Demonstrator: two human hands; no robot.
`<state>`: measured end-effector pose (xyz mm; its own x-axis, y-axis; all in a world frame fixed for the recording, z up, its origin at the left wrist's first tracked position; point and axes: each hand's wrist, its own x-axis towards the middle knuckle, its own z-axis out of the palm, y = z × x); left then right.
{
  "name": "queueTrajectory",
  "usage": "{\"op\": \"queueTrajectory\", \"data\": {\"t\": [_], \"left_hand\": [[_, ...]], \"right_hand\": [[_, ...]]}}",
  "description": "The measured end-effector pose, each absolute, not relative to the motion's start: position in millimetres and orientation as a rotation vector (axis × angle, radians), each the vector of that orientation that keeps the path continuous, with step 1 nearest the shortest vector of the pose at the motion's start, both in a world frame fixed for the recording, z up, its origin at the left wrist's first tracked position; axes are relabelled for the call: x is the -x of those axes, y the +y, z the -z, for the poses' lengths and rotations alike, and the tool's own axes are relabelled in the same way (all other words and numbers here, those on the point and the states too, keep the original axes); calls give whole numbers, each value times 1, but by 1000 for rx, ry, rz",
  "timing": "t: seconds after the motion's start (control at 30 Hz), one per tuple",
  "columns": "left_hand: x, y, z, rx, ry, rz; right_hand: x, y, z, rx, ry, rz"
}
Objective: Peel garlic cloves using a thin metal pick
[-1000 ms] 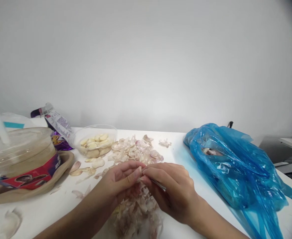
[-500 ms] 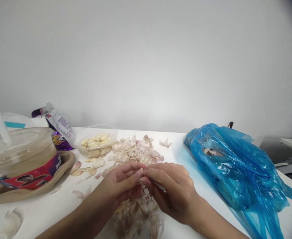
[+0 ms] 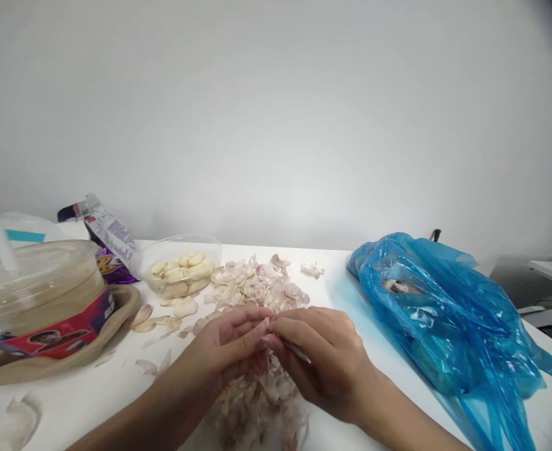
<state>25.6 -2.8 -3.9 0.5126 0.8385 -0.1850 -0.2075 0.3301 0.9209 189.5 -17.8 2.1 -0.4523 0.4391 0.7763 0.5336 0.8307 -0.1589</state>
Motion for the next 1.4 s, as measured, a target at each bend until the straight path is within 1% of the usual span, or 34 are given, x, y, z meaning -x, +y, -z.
{"op": "queueTrajectory", "data": {"t": [1.4], "left_hand": [[-27,-4,2,-1003,793,-777]], "right_hand": [[-190,-19,-5,800,-2263,153]]}}
